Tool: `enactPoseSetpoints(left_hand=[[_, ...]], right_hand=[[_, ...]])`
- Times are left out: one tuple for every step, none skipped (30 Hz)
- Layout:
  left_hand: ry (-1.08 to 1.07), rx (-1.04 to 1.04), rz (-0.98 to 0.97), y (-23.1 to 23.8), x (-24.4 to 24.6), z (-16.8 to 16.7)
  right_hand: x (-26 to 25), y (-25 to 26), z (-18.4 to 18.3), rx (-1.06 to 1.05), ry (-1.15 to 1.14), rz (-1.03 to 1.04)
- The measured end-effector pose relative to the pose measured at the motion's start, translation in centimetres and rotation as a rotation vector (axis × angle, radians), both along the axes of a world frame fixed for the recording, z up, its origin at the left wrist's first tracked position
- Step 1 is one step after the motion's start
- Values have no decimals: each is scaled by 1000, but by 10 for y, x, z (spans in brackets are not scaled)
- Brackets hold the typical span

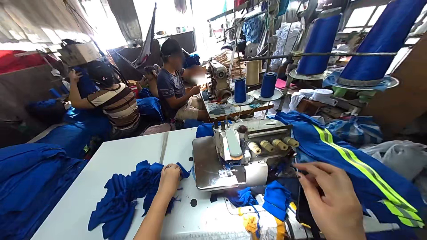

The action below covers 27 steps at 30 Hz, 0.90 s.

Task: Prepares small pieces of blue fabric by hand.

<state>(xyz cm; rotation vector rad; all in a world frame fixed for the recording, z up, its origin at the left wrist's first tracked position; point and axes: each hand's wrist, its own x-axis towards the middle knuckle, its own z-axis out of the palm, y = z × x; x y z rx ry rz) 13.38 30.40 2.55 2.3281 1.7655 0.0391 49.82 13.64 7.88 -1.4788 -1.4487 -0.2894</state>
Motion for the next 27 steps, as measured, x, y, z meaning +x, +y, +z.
enactPoseSetpoints(left_hand=[[-87, -3, 20, 3, -3, 6], [-233, 30, 54, 2, -7, 12], [-416, 57, 111, -2, -11, 20], [-604, 71, 196, -9, -14, 28], [-784, 89, 281, -18, -15, 35], [-938, 83, 356, -28, -16, 42], [-1070, 59, 410, -41, -16, 48], [-1175, 27, 449, -54, -15, 52], [-1251, -3, 474, -66, -14, 54], [-1298, -25, 485, -78, -11, 55], [-1317, -42, 484, -90, -7, 56], [-1322, -59, 464, -103, -4, 55], [-1323, -86, 423, -115, -1, 54], [-1330, -119, 380, -126, 2, 52], [-1337, -152, 346, -135, 6, 49], [-1339, -181, 337, -143, 9, 46], [-1340, -209, 336, -149, 11, 42], [-1340, -229, 342, -154, 12, 37], [-1338, -251, 343, -157, 12, 31], [-1343, -273, 339, -159, 11, 26], [-1353, -293, 331, -161, 9, 19], [-1372, -319, 323, -163, 8, 15], [-1398, -340, 327, -165, 7, 13], [-1416, -352, 340, -167, 7, 13], [-1427, -362, 361, -168, 7, 13], [-1431, -373, 383, -170, 8, 14], [-1437, -386, 404, -171, 10, 14]], right_hand=[[-4, -6, 3, -20, 43, 66], [-9, -12, 6, -54, 105, 141], [-15, -16, 8, -97, 172, 224], [-24, -19, 8, -149, 237, 311], [-35, -18, 7, -188, 297, 399], [-50, -16, 4, -219, 345, 487], [-67, -13, 2, -258, 389, 578], [-86, -9, 0, -301, 420, 667], [-104, -4, -2, -337, 432, 747], [-121, 1, -4, -362, 422, 807], [-137, 5, -6, -387, 396, 851], [-150, 9, -8, -414, 369, 888], [-160, 12, -7, -456, 338, 921], [-168, 13, -6, -510, 307, 951], [-174, 14, -6, -555, 283, 981], [-177, 12, -8, -587, 281, 1001], [-179, 9, -10, -609, 296, 1007], [-178, 6, -12, -627, 308, 1000], [-176, 5, -15, -654, 319, 987], [-173, 3, -19, -679, 331, 974], [-169, 1, -24, -685, 335, 960], [-164, -1, -29, -672, 330, 942], [-159, -2, -34, -651, 321, 927], [-155, -1, -38, -625, 322, 922], [-152, -1, -43, -607, 334, 929], [-151, 0, -48, -591, 347, 940], [-152, 0, -51, -594, 372, 962]])
